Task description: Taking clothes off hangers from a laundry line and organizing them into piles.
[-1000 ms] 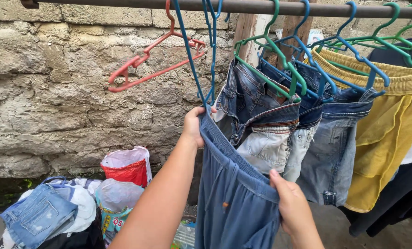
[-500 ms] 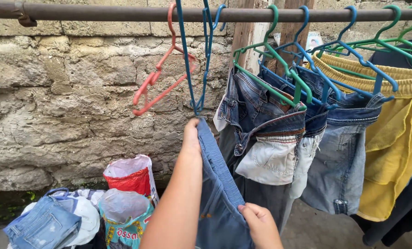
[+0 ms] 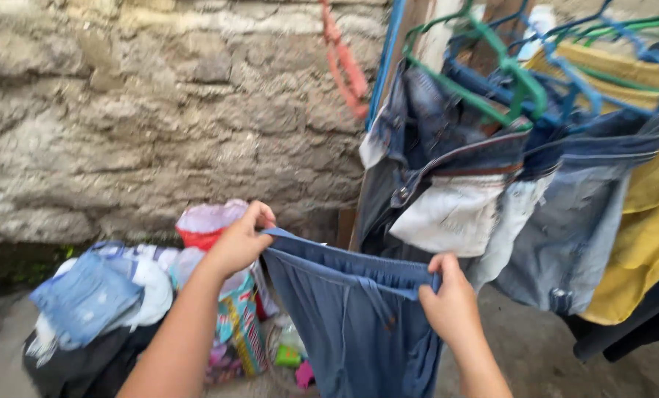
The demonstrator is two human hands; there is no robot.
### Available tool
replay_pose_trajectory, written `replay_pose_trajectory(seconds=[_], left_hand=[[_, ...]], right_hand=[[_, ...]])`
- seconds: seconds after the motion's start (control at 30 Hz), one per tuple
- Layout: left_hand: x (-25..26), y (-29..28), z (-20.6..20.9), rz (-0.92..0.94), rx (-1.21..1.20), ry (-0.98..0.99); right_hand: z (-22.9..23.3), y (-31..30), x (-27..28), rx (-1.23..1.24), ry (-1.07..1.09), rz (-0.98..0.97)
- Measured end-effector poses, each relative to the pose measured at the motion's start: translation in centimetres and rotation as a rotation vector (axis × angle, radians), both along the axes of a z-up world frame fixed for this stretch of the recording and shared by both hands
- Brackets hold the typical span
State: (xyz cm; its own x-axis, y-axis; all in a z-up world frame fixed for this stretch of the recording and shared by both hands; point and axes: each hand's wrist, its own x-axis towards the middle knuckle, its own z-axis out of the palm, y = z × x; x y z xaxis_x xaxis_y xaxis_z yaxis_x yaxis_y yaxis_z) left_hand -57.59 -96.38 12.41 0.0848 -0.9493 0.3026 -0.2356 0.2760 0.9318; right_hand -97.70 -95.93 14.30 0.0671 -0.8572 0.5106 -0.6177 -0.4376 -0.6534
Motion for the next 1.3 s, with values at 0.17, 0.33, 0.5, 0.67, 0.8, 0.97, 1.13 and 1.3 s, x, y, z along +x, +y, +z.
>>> replay_pose_trajectory(seconds=[0.17,0.33,0.5,0.67,0.8,0.97,1.13,1.3], left_hand=[[3.4,9.5,-6.0,0.081,-0.102,0.314],[4.8,22.4,-9.3,0.326,0.060,-0.447],[9.4,34.3,-13.6,0.769,0.925,-0.804],[10.4,42.7,-9.0,0.851,1.269,-0.663],[16.9,46.5,-15.0,0.778,1.315,-0.766],[19.5,54.9,-4.1,0.987,1.265,-0.607],[17.6,57.3,-3.8,1.450,0.390,-0.803],[18.1,64.7,-14.6,1.134,0.952,-0.866]], right_hand=[[-3.7,1.8,7.1,0.023,0.183,-0.071],[-8.3,4.3,15.1,0.864,-0.396,0.340],[-11.6,13.4,21.9,-0.066,0.122,1.434],[-11.8,14.9,28.8,0.087,0.899,0.623],[-13.0,19.3,35.6,0.193,1.518,0.820],[-6.6,16.8,44.2,-0.143,1.142,0.868],[-3.5,27.1,45.8,-0.706,0.706,0.723],[-19.3,24.9,44.8,-0.298,1.582,0.865]])
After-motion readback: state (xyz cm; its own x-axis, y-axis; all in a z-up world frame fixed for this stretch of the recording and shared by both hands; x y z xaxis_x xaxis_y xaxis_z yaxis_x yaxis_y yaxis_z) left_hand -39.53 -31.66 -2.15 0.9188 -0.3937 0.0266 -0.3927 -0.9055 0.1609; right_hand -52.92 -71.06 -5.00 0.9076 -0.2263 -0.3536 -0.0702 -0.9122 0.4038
